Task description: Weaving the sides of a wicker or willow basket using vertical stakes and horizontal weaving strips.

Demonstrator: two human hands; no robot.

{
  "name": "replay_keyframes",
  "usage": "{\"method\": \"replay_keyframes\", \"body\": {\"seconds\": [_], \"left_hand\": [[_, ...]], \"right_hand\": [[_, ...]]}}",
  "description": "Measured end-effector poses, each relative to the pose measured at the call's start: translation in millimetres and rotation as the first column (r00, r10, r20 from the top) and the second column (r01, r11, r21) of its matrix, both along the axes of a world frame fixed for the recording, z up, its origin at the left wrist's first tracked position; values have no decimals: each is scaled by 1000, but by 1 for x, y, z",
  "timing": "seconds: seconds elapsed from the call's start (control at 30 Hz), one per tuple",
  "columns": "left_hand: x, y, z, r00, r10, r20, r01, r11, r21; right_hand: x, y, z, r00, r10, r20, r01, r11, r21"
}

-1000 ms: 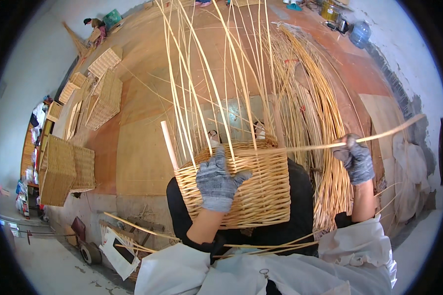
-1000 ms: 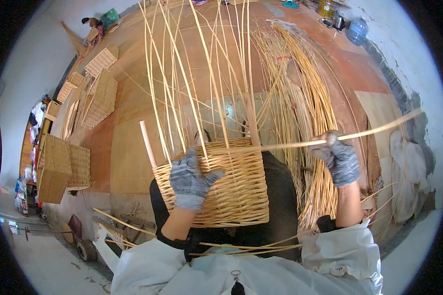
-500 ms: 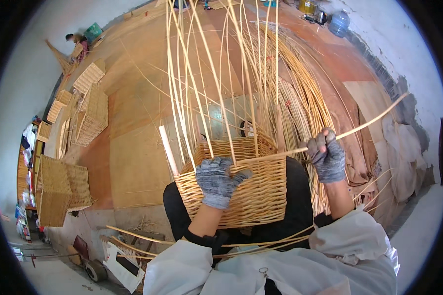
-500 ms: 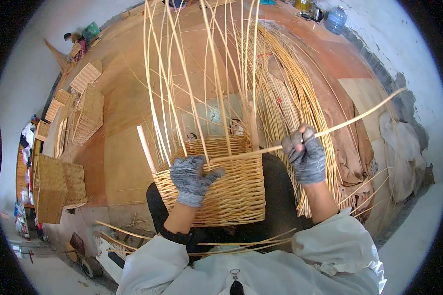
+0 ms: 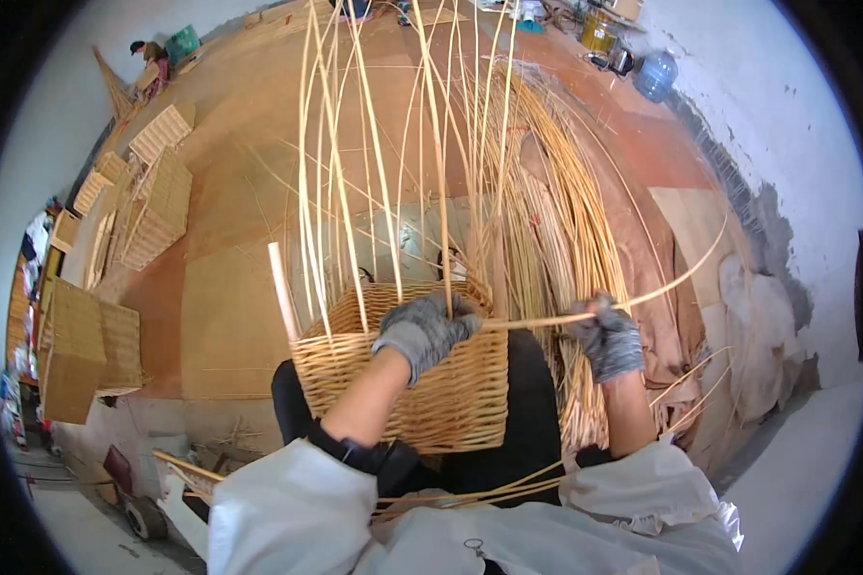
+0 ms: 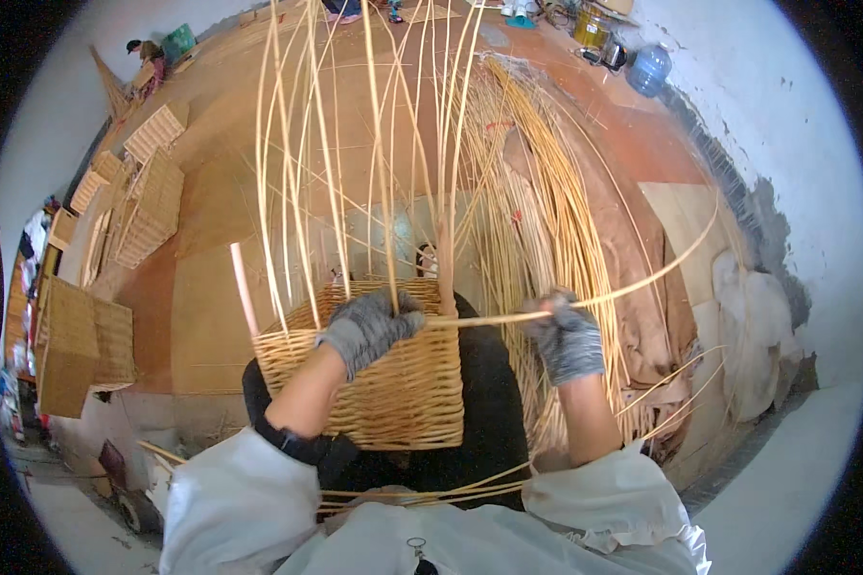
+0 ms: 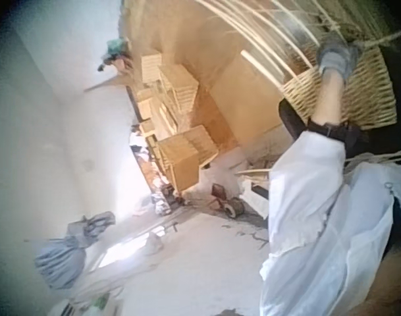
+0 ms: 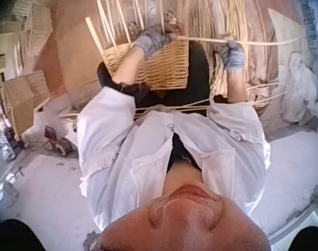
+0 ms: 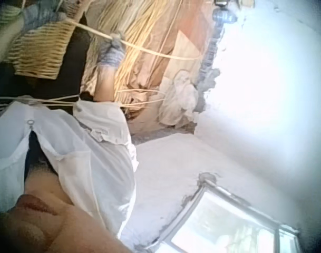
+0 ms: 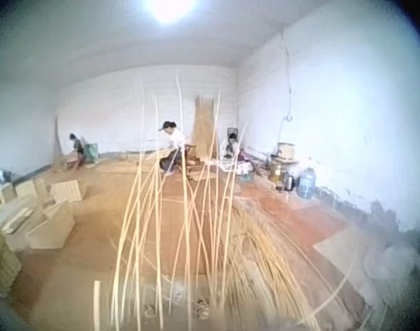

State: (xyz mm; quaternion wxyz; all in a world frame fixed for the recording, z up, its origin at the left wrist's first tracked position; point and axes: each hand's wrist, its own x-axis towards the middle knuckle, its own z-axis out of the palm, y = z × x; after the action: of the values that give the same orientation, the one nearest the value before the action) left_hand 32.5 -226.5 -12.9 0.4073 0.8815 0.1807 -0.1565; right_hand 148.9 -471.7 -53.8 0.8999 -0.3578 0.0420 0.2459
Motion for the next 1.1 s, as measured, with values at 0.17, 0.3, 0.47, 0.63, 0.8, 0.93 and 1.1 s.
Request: {"method": "replay_keyframes", "body": {"seconds": [0.17, 0.3, 0.47, 0.63, 0.8, 0.93, 1.1], "left_hand": [[1, -34, -14, 974, 227, 16, -226, 963, 146], [18, -43, -14, 950, 312, 21, -312, 944, 108], [22, -24, -3, 955, 239, -177, -209, 962, 175], [-11, -37, -17, 989, 94, 118, -129, 934, 332], [-14, -83, -30, 910, -90, 404, -212, 737, 642], [-25, -79, -41, 959, -56, 279, -151, 731, 666], [-21, -90, -23, 834, -189, 519, -280, 664, 693]], "right_hand": [[62, 37, 62, 955, 58, 290, 65, 916, -395], [115, 150, 97, 720, 497, 485, -149, 793, -591], [121, 87, 31, 937, 332, 112, -262, 876, -406], [41, 1, -42, 984, 9, -180, -15, 999, -31], [10, 38, -54, 978, -46, -201, 125, 908, 399], [-38, 39, -42, 990, -131, -59, 140, 967, 212], [-19, 32, -37, 978, -124, -166, 161, 960, 230]]}}
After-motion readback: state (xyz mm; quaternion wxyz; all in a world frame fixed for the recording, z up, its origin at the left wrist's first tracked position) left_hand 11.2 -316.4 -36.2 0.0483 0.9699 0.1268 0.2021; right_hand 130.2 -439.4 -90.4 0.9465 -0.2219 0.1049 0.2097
